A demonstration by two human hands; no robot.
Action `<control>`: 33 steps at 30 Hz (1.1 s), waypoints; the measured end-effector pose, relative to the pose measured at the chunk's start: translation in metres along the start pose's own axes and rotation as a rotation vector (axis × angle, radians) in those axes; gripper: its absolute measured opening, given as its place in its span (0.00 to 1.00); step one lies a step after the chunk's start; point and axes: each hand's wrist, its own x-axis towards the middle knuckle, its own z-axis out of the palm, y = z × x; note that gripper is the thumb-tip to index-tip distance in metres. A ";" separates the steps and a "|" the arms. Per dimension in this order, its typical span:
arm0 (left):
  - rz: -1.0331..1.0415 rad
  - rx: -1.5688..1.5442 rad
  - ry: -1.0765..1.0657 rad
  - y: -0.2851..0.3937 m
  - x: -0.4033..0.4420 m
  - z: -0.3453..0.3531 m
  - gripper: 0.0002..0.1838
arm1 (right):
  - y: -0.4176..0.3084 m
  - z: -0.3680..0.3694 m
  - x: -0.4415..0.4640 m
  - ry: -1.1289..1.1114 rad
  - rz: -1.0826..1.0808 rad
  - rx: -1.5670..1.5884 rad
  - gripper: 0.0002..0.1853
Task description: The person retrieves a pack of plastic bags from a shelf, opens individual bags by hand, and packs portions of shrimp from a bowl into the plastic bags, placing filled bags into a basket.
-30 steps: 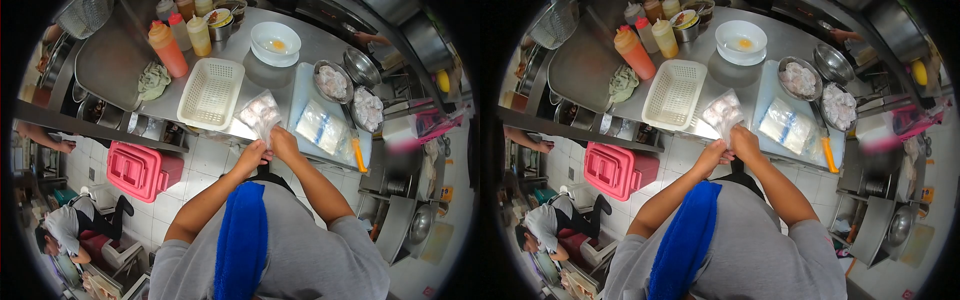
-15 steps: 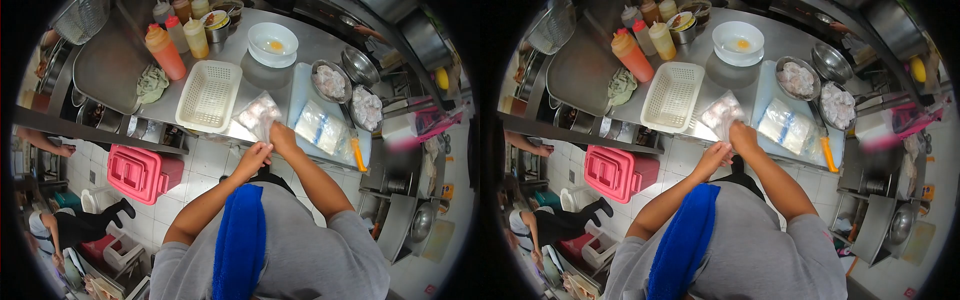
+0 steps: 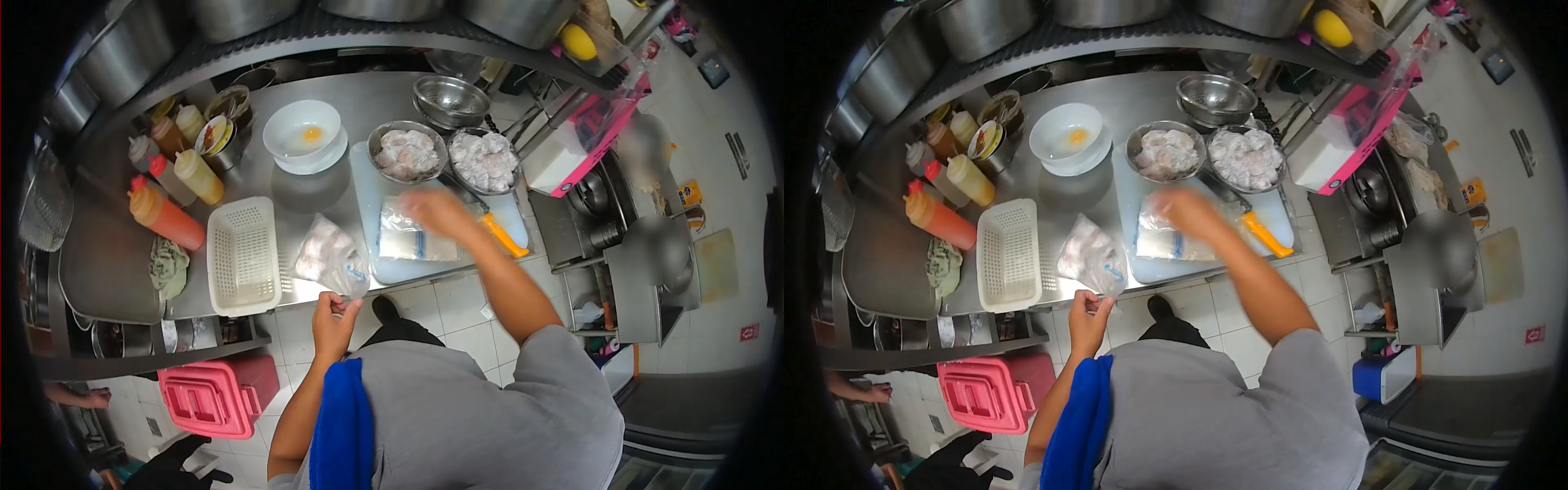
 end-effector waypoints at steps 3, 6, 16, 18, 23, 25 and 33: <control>0.118 0.180 0.024 0.018 0.000 0.001 0.21 | 0.062 -0.100 0.024 0.285 0.189 -0.263 0.18; -0.017 0.326 -0.042 0.027 0.005 0.006 0.20 | 0.099 -0.164 0.035 0.341 0.298 -0.529 0.19; 0.164 0.098 0.091 -0.002 0.018 0.011 0.06 | 0.150 -0.191 0.070 0.038 0.383 -0.706 0.22; 0.094 0.025 0.089 -0.006 0.018 0.010 0.05 | 0.147 -0.187 0.071 -0.172 0.533 -0.603 0.28; 0.063 -0.034 0.090 -0.012 0.018 0.007 0.05 | 0.176 -0.166 0.077 -0.040 0.485 -0.682 0.36; 0.047 -0.048 0.096 -0.010 0.018 0.006 0.05 | 0.178 -0.167 0.076 -0.026 0.476 -0.690 0.38; 0.017 -0.095 0.114 -0.009 0.021 0.003 0.05 | 0.169 -0.195 0.046 0.259 0.693 0.508 0.22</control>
